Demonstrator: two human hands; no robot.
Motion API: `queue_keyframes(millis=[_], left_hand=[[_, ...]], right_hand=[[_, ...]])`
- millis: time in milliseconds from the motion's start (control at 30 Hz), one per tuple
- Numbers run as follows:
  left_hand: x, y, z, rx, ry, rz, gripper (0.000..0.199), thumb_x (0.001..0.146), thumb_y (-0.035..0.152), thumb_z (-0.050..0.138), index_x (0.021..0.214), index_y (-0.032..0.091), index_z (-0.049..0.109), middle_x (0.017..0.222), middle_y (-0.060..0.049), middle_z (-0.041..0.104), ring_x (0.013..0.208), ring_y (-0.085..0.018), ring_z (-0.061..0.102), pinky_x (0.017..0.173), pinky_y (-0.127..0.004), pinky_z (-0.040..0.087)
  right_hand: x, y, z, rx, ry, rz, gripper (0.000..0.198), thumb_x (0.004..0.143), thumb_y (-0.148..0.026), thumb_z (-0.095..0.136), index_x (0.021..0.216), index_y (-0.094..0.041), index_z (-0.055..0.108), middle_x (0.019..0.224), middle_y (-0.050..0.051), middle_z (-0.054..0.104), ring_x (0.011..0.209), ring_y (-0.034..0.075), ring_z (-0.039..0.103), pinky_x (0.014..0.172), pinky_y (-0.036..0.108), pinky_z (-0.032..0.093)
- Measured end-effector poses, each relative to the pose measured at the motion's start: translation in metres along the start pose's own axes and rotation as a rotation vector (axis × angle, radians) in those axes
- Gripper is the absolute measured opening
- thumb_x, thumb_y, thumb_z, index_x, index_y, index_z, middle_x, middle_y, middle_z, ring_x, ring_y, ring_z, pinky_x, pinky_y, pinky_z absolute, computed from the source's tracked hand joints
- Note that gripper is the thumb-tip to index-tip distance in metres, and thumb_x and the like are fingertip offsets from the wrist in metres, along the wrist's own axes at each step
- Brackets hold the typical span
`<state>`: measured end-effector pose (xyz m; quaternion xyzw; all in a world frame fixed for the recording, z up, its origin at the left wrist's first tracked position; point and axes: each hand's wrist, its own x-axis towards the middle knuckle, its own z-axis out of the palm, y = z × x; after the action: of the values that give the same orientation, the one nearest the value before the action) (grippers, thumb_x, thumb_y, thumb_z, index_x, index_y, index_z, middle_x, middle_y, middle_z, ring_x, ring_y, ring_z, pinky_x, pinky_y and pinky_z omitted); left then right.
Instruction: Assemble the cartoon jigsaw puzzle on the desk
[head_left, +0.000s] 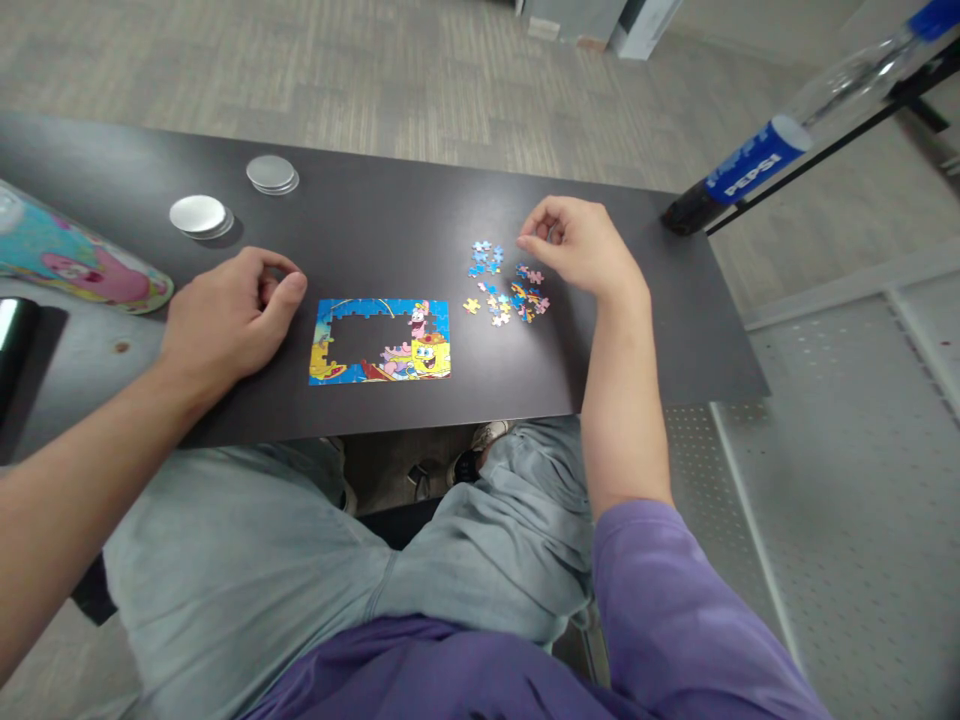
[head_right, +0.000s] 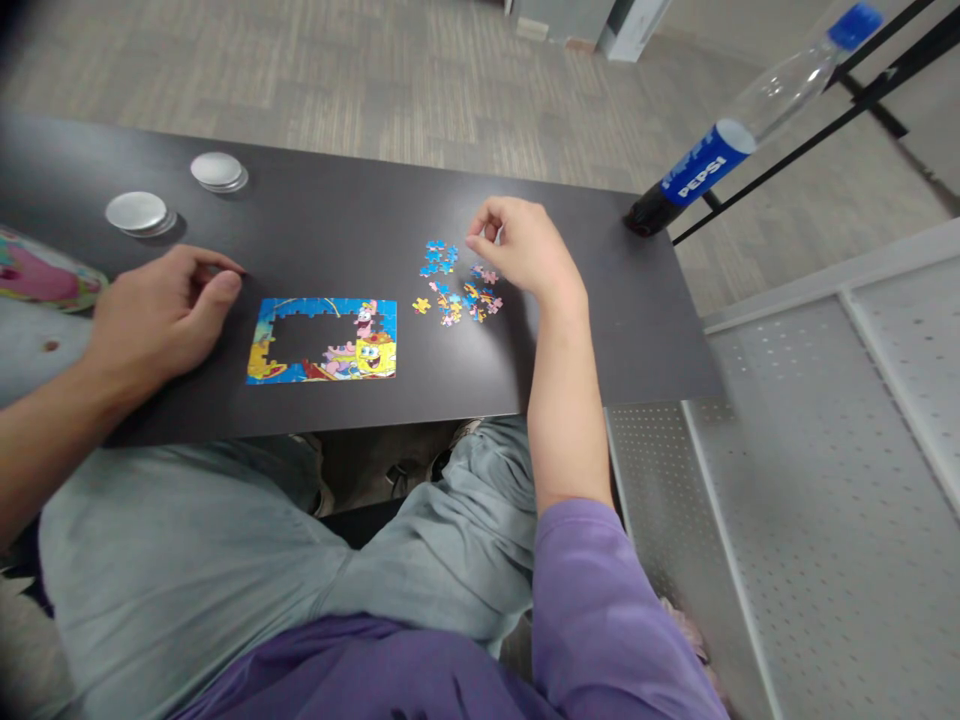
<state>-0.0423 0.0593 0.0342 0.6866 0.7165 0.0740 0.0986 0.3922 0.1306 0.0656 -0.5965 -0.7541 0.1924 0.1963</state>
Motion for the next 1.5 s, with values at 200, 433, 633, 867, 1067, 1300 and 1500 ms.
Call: queue_keyframes(millis=[200, 433, 633, 867, 1067, 1300, 1500], left_hand=[[-0.001, 0.001, 0.001, -0.013, 0.009, 0.005, 0.068, 0.112, 0.058, 0.043, 0.152, 0.019, 0.082, 0.122, -0.016, 0.088, 0.118, -0.040, 0.083, 0.092, -0.044, 0.052], [0.001, -0.001, 0.001, -0.019, 0.010, 0.015, 0.068, 0.111, 0.060, 0.044, 0.151, 0.020, 0.083, 0.119, -0.015, 0.088, 0.114, -0.039, 0.083, 0.092, -0.044, 0.055], [0.001, -0.002, 0.001, -0.022, 0.002, 0.017, 0.067, 0.112, 0.059, 0.044, 0.151, 0.020, 0.082, 0.120, -0.015, 0.087, 0.114, -0.039, 0.081, 0.089, -0.043, 0.048], [0.001, -0.003, 0.001, -0.034, -0.006, 0.022, 0.065, 0.115, 0.058, 0.045, 0.153, 0.021, 0.081, 0.122, -0.015, 0.087, 0.115, -0.039, 0.081, 0.090, -0.043, 0.048], [0.002, -0.002, 0.001, -0.029, -0.013, 0.020, 0.067, 0.115, 0.059, 0.044, 0.154, 0.020, 0.080, 0.124, -0.015, 0.086, 0.117, -0.038, 0.081, 0.092, -0.043, 0.048], [0.002, -0.005, 0.006, -0.048, 0.043, 0.044, 0.067, 0.113, 0.060, 0.044, 0.149, 0.020, 0.083, 0.118, -0.013, 0.086, 0.112, -0.035, 0.081, 0.089, -0.042, 0.049], [0.004, -0.011, 0.010, -0.070, 0.068, 0.068, 0.060, 0.116, 0.060, 0.049, 0.147, 0.022, 0.084, 0.116, -0.011, 0.087, 0.110, -0.033, 0.081, 0.089, -0.040, 0.051]], right_hand=[[-0.001, 0.002, -0.001, -0.010, -0.015, 0.020, 0.018, 0.105, -0.038, 0.090, 0.120, -0.029, 0.092, 0.115, 0.011, 0.089, 0.110, 0.036, 0.077, 0.103, 0.051, 0.063], [0.002, 0.013, -0.005, -0.038, 0.097, 0.075, 0.029, 0.112, -0.050, 0.090, 0.131, -0.028, 0.090, 0.124, 0.013, 0.087, 0.118, 0.039, 0.078, 0.110, 0.053, 0.063], [0.024, 0.013, 0.040, -0.051, -0.003, -0.084, 0.022, 0.114, -0.039, 0.091, 0.134, -0.030, 0.091, 0.134, 0.014, 0.083, 0.132, 0.042, 0.079, 0.129, 0.061, 0.061], [0.032, 0.005, 0.053, -0.038, -0.023, -0.076, 0.007, 0.112, -0.033, 0.091, 0.117, -0.030, 0.089, 0.127, 0.012, 0.083, 0.124, 0.039, 0.079, 0.130, 0.063, 0.060], [0.028, 0.005, 0.053, 0.018, -0.069, -0.078, 0.008, 0.108, -0.027, 0.091, 0.110, -0.027, 0.083, 0.123, 0.011, 0.089, 0.112, 0.033, 0.079, 0.119, 0.053, 0.062], [0.027, 0.005, 0.059, 0.278, -0.086, -0.233, 0.032, 0.109, -0.037, 0.092, 0.139, -0.026, 0.086, 0.114, 0.005, 0.083, 0.099, 0.025, 0.072, 0.100, 0.042, 0.061], [0.018, -0.014, 0.058, 0.484, -0.232, -0.328, 0.035, 0.107, -0.054, 0.097, 0.124, -0.025, 0.088, 0.104, 0.004, 0.078, 0.100, 0.024, 0.072, 0.090, 0.038, 0.060]])
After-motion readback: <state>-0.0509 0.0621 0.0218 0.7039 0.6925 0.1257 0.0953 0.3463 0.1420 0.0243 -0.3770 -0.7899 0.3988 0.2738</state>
